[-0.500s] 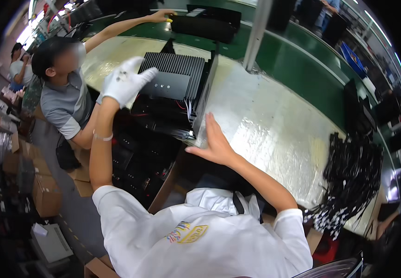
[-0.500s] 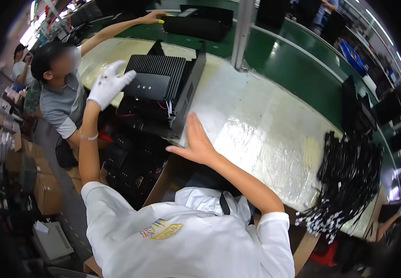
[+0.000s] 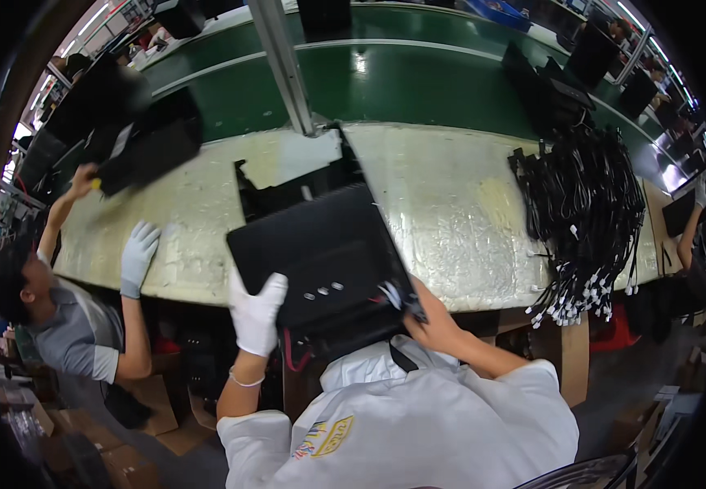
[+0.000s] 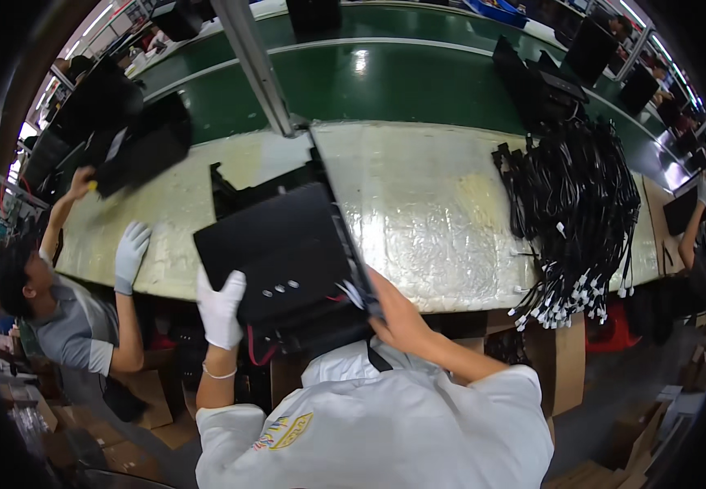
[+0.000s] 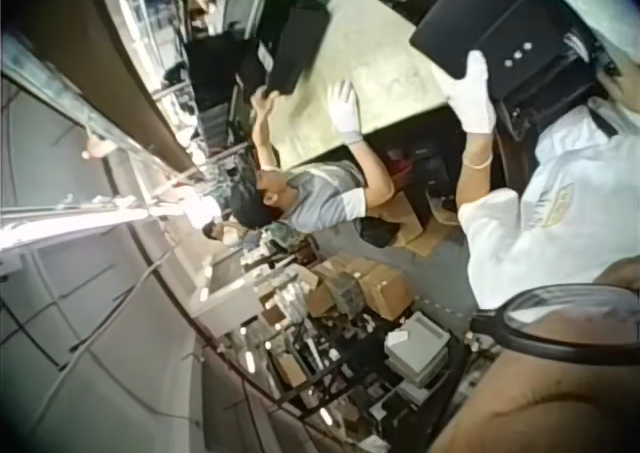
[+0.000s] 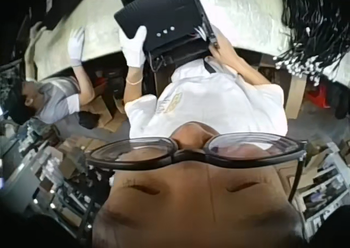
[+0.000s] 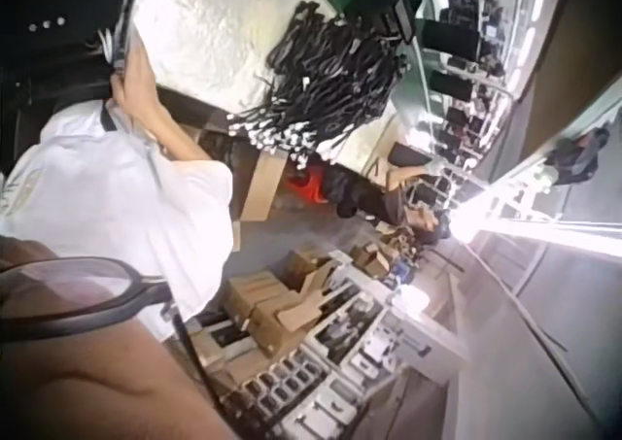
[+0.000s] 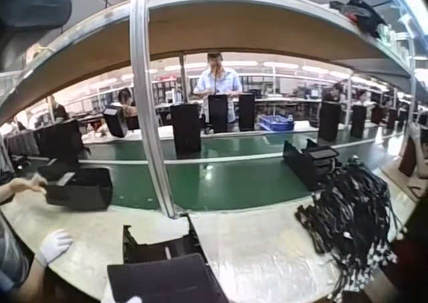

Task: Assembling electronic components and wiring into a plastic housing on a factory production line.

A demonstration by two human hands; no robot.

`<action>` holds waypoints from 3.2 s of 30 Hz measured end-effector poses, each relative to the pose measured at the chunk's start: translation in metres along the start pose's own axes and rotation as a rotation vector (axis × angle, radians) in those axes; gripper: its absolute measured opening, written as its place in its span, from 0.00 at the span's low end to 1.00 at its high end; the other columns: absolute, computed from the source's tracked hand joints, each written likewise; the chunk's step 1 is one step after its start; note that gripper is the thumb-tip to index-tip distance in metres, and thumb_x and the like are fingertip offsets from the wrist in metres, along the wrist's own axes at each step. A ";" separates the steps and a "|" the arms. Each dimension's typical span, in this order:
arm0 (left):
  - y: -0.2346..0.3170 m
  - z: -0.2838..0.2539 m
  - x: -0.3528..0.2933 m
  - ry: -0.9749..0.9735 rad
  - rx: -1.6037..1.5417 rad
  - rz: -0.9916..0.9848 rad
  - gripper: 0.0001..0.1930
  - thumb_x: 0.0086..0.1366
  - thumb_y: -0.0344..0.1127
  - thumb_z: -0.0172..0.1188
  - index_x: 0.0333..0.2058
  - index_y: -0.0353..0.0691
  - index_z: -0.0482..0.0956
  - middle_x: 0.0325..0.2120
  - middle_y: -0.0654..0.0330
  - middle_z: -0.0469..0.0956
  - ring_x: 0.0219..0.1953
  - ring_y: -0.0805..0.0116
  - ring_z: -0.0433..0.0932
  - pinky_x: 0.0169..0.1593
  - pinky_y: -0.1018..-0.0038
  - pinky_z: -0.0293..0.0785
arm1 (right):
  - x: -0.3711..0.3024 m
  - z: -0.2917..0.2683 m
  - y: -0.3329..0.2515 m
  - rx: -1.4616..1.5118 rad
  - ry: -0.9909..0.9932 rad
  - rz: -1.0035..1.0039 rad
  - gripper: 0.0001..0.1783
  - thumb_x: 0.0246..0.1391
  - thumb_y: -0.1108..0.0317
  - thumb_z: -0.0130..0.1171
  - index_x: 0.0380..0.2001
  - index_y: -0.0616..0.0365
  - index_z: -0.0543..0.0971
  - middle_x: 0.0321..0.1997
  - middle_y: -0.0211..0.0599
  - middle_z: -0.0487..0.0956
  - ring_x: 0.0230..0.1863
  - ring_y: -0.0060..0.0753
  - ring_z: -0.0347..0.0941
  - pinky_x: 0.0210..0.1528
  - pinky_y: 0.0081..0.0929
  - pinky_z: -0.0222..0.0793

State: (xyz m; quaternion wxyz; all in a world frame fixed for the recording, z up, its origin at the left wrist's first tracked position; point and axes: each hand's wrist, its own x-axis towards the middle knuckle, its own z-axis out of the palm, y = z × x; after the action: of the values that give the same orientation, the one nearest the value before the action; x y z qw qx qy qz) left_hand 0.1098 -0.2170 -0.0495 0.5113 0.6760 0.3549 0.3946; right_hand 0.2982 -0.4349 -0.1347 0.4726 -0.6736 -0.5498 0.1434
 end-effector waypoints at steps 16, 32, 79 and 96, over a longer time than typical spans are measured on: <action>0.016 0.161 0.156 -0.285 -0.172 0.134 0.22 0.66 0.38 0.62 0.52 0.29 0.71 0.46 0.53 0.78 0.48 0.68 0.75 0.55 0.74 0.70 | 0.165 -0.148 0.087 0.339 0.192 0.195 0.38 0.69 0.50 0.43 0.70 0.64 0.51 0.75 0.45 0.52 0.76 0.38 0.43 0.75 0.34 0.38; -0.090 0.063 -0.035 -0.622 0.306 0.856 0.21 0.38 0.28 0.64 0.37 0.44 0.80 0.47 0.58 0.76 0.54 0.46 0.72 0.57 0.52 0.67 | -0.036 -0.107 0.035 -0.657 -0.087 -0.084 0.33 0.39 0.79 0.59 0.54 0.44 0.79 0.65 0.45 0.68 0.64 0.53 0.66 0.62 0.41 0.67; 0.070 0.302 0.003 -0.854 -0.497 0.061 0.20 0.75 0.43 0.46 0.51 0.30 0.69 0.52 0.50 0.73 0.53 0.67 0.74 0.62 0.72 0.68 | 0.054 -0.191 -0.031 -0.196 0.686 0.090 0.15 0.69 0.62 0.47 0.38 0.66 0.73 0.30 0.42 0.76 0.30 0.38 0.73 0.35 0.34 0.68; 0.116 0.232 0.080 -0.499 -1.170 0.056 0.09 0.72 0.38 0.53 0.36 0.38 0.70 0.26 0.63 0.72 0.30 0.69 0.76 0.43 0.66 0.80 | 0.010 -0.102 0.027 0.743 -0.006 0.254 0.20 0.71 0.64 0.39 0.53 0.71 0.71 0.53 0.49 0.78 0.56 0.36 0.74 0.60 0.32 0.67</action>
State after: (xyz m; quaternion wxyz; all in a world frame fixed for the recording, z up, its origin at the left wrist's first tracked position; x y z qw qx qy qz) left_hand 0.3616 -0.2681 0.0386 0.8528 0.3654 -0.0669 0.3670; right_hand 0.3912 -0.4734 -0.1009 0.6611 -0.5190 -0.3742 0.3918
